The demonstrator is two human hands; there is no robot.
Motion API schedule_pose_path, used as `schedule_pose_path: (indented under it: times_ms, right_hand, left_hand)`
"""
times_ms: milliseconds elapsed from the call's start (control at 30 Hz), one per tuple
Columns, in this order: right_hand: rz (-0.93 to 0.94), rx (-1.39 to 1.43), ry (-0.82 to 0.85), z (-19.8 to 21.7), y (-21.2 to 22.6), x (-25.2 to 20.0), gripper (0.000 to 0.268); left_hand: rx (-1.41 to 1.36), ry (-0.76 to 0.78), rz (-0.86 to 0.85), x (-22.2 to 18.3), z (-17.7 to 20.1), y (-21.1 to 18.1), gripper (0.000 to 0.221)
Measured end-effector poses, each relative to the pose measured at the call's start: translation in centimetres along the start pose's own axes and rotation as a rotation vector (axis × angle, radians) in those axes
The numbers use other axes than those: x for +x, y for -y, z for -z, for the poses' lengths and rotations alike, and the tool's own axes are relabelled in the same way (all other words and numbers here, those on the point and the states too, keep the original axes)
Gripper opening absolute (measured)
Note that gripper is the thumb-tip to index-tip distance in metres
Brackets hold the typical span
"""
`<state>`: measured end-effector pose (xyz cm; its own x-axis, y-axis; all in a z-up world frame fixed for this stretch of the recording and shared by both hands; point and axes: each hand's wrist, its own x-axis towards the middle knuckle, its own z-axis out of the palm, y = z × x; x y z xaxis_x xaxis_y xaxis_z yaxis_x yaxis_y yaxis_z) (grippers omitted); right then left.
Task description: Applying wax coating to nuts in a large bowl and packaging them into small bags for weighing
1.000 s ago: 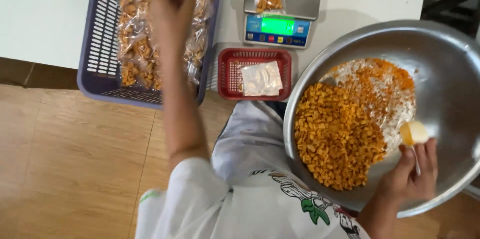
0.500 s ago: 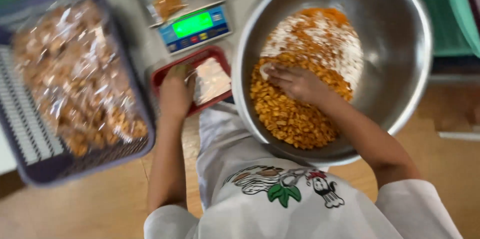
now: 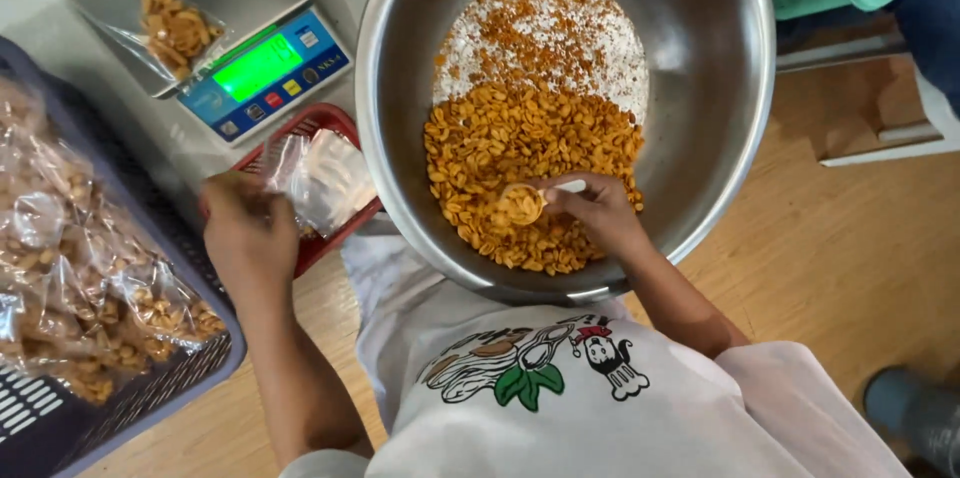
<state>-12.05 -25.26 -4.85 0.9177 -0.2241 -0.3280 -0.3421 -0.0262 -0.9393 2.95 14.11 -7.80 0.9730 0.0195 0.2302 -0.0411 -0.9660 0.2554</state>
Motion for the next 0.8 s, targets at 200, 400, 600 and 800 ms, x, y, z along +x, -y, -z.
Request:
schedule_pose_path:
  times_ms: [200,400,600,800]
  right_hand:
    - [-0.049,0.211,-0.063,-1.4,1.4,1.3,0.024]
    - [0.200,0.377,-0.097,-3.7,9.9,0.2,0.022]
    - [0.610,-0.281,0.046,-4.3,15.9,-1.2,0.026]
    - [1.075,-1.645,-0.059,-4.4,12.1,2.5,0.020]
  left_hand:
    - [-1.325,0.121,0.253,-2.3,5.0,-6.5,0.028]
    - [-1.600,0.785,-0.216,-3.3,5.6,-13.8,0.007]
    - [-1.794,0.821,-0.064,-3.3,3.0,-14.4,0.026]
    - [-1.091,0.827,-0.420,1.3,7.9,-14.6,0.045]
